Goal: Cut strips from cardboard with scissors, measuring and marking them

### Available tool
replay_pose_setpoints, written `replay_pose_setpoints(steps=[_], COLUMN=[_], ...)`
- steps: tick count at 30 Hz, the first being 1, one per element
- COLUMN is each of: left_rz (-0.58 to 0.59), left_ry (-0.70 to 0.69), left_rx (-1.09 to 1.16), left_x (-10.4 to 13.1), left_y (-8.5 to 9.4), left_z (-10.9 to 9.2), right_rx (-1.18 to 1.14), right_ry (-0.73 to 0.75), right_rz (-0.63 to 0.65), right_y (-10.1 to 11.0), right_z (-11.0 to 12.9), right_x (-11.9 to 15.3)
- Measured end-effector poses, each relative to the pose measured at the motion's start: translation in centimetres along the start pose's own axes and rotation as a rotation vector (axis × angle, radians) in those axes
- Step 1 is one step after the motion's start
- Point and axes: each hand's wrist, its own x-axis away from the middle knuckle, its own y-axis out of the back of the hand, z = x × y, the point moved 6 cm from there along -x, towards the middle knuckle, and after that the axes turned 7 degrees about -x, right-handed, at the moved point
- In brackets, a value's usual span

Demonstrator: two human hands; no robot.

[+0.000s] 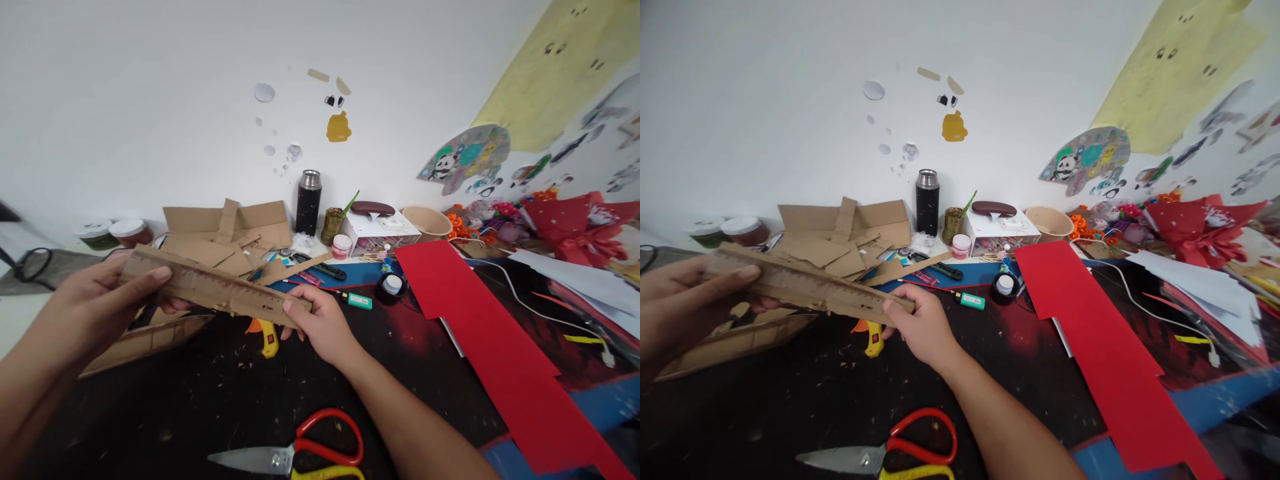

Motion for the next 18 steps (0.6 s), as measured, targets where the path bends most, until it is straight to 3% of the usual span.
replay_pose_setpoints(steps=[10,18], left_rz=[0.136,0.209], left_ry=[-0.097,0.018], left_rx=[0.14,0.409], left_x=[-1.7,-1.4], left_y=[-0.1,-2.5], left_z=[2.2,3.5], right_rx=[-0.024,-0.025], right_ry=[-0.024,-0.044], right_rz=[-0.011,-0.057], right_y=[0.0,0.0], right_z=[0.5,0.8], right_x=[0.2,0.3])
